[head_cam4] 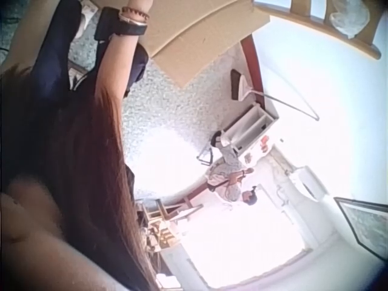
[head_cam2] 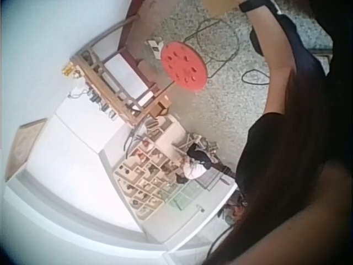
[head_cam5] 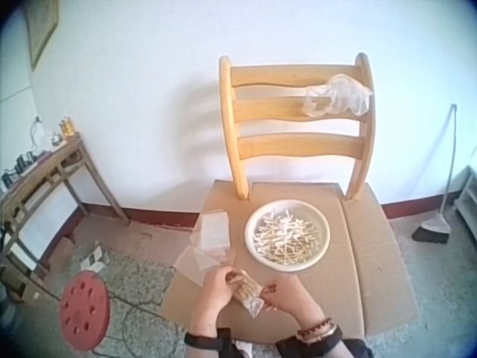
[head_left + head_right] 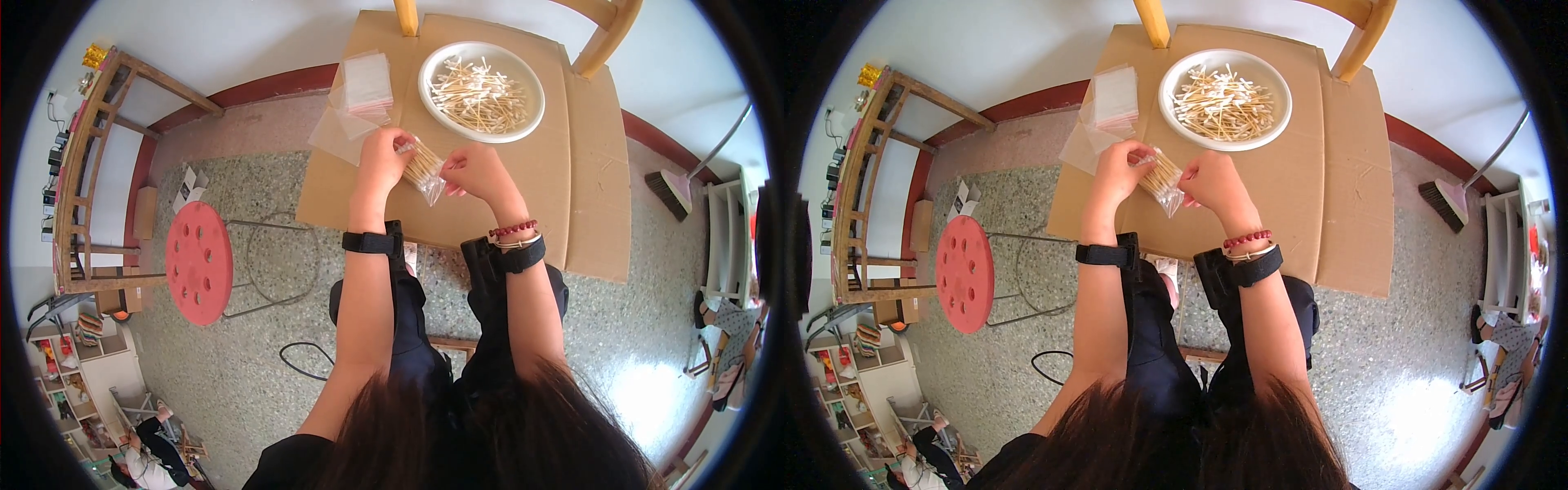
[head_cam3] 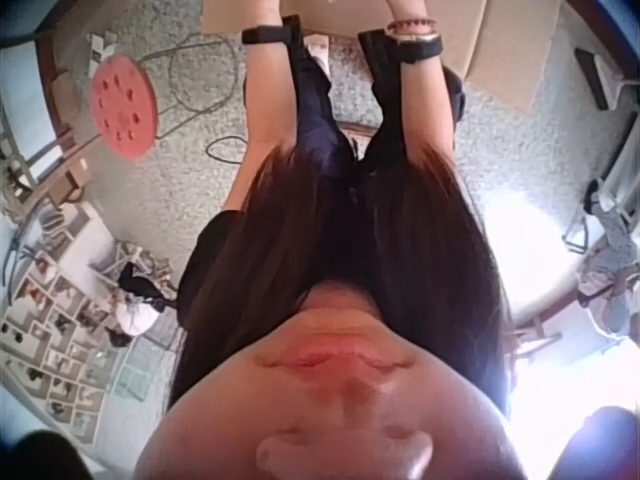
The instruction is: Packaging several cotton swabs into small plastic bags.
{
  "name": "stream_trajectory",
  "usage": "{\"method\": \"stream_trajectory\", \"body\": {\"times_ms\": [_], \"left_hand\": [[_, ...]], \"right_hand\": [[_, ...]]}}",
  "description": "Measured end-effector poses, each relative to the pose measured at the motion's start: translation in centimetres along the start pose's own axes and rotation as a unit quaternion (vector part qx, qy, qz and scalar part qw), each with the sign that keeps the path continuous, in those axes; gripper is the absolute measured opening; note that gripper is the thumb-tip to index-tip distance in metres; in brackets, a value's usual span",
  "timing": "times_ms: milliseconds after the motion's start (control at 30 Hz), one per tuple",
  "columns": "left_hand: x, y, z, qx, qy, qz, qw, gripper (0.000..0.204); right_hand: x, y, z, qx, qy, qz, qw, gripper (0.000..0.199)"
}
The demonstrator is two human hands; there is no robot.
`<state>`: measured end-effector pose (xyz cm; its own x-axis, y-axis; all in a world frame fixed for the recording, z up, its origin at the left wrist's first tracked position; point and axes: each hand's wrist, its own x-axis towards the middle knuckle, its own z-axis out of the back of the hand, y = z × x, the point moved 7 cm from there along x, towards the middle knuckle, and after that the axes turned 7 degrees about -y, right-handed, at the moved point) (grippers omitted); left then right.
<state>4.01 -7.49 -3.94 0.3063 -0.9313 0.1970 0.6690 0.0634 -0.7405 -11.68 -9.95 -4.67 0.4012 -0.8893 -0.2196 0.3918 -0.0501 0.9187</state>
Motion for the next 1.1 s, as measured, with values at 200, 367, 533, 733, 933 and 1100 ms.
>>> {"method": "stream_trajectory", "body": {"times_ms": [200,367,533,733,933,1100], "left_hand": [[0.0,0.0,0.1,0.002,0.008,-0.004,1.000,0.020],[-0.1,0.0,0.4,0.009,-0.007,0.015,1.000,0.018],[0.0,0.2,0.5,-0.016,-0.033,0.018,0.999,0.016],[0.0,0.0,0.7,-0.013,-0.043,0.025,0.999,0.014],[0.1,-0.1,0.7,0.002,-0.049,0.034,0.998,0.015],[0.3,0.8,0.7,0.031,-0.057,0.029,0.997,0.016]], "right_hand": [[0.2,0.0,-0.1,-0.016,0.001,0.011,1.000,0.009],[0.3,-0.2,-0.1,0.004,-0.026,0.011,1.000,0.008],[0.3,-0.5,0.0,0.044,-0.031,0.008,0.998,0.007],[0.4,-0.8,0.0,0.061,-0.001,0.010,0.998,0.006],[0.7,-0.8,0.4,0.035,-0.053,0.027,0.998,0.006],[0.6,0.2,0.7,-0.019,-0.103,0.085,0.991,0.005]]}}
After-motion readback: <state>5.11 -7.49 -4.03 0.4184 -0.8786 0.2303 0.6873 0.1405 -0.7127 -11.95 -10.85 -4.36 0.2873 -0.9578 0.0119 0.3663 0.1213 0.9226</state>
